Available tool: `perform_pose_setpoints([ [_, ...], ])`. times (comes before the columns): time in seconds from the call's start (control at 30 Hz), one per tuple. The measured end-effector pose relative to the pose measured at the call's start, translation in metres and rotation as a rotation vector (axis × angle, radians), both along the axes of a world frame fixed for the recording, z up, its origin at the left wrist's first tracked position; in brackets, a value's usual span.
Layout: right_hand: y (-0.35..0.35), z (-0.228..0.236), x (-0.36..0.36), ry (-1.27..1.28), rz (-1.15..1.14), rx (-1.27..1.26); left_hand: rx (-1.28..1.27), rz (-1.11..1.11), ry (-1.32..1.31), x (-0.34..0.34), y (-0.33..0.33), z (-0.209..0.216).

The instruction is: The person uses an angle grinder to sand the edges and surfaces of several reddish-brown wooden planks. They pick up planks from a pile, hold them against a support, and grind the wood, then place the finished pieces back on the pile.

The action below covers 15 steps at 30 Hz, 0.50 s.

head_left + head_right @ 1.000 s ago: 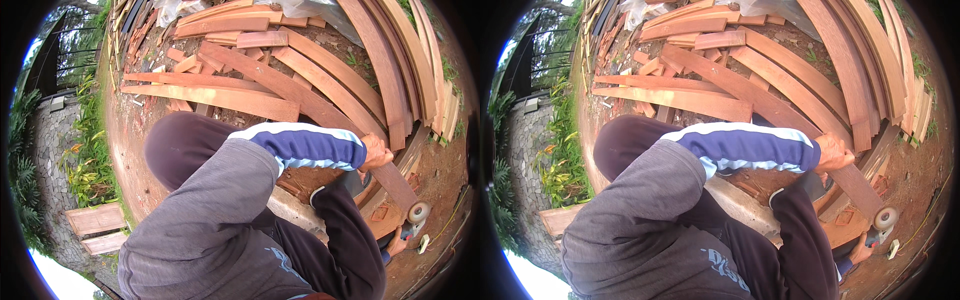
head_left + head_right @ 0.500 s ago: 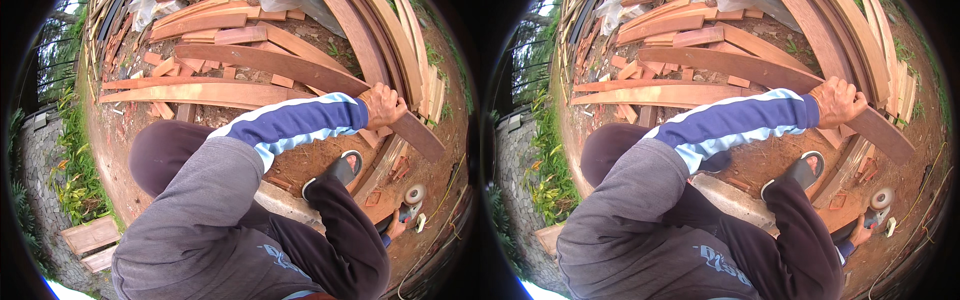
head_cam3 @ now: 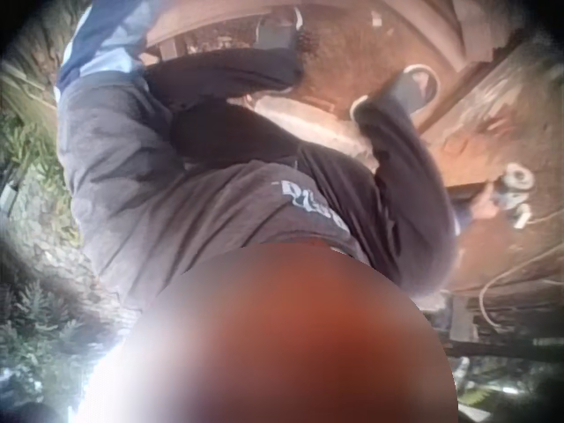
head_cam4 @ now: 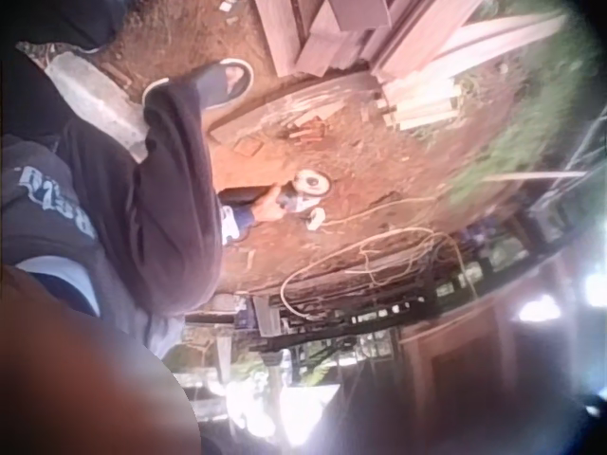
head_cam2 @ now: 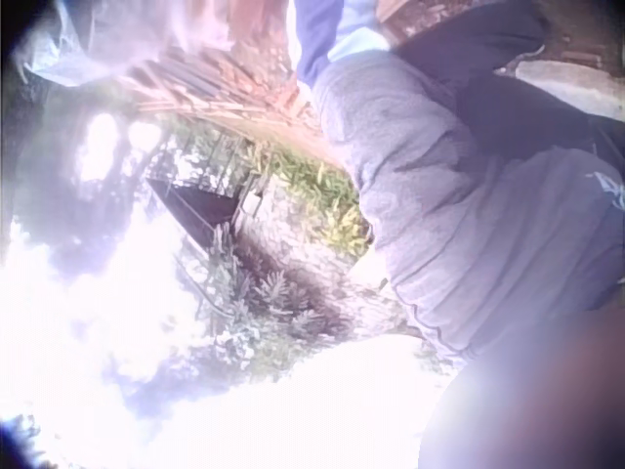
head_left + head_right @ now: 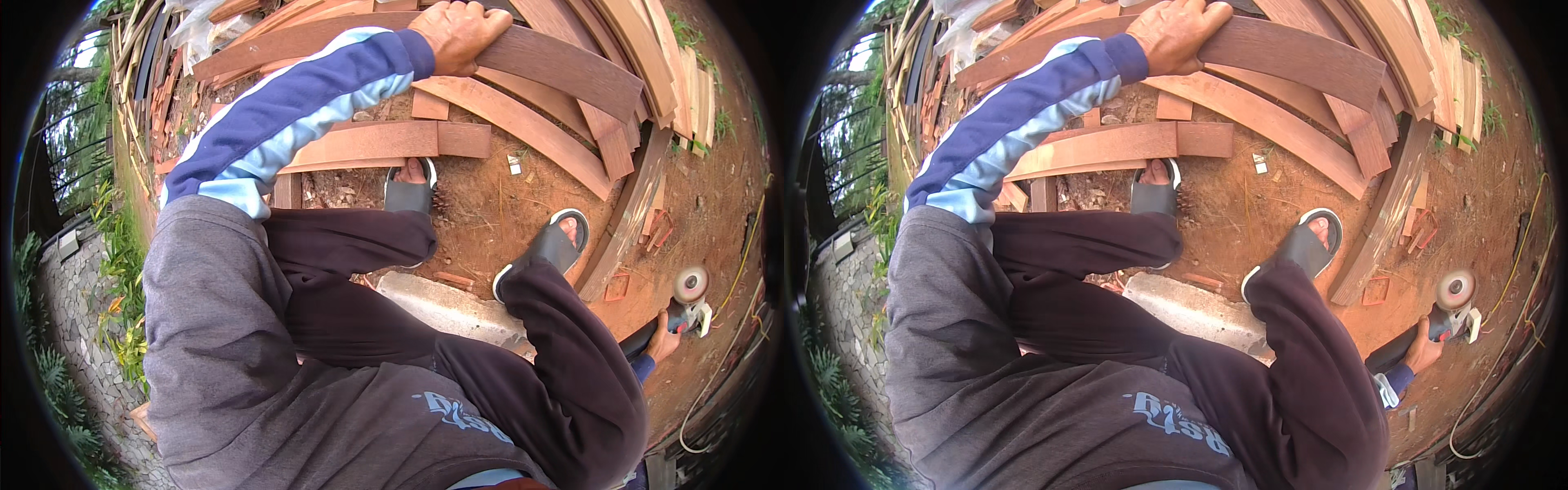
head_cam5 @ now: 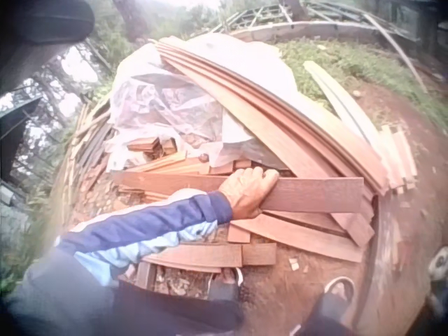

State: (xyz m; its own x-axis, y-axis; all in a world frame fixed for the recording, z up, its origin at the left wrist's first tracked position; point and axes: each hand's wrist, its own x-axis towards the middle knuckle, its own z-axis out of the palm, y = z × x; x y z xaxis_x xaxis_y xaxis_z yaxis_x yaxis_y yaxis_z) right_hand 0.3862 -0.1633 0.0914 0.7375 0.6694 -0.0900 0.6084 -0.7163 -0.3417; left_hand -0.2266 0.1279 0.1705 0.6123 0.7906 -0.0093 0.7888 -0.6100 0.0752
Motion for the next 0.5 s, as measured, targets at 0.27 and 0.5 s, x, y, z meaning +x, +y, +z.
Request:
perform_pose_setpoints([
  [0.27, 0.004, 0.008, -0.008, 0.018, -0.052, -0.028, -0.046, 0.174, 0.413, -0.171, -0.036, -0.031],
  [0.5, 0.012, -0.001, -0.007, 0.076, -0.002, 0.019, -0.389, 0.341, 0.328, -0.227, -0.122, -0.019],
])
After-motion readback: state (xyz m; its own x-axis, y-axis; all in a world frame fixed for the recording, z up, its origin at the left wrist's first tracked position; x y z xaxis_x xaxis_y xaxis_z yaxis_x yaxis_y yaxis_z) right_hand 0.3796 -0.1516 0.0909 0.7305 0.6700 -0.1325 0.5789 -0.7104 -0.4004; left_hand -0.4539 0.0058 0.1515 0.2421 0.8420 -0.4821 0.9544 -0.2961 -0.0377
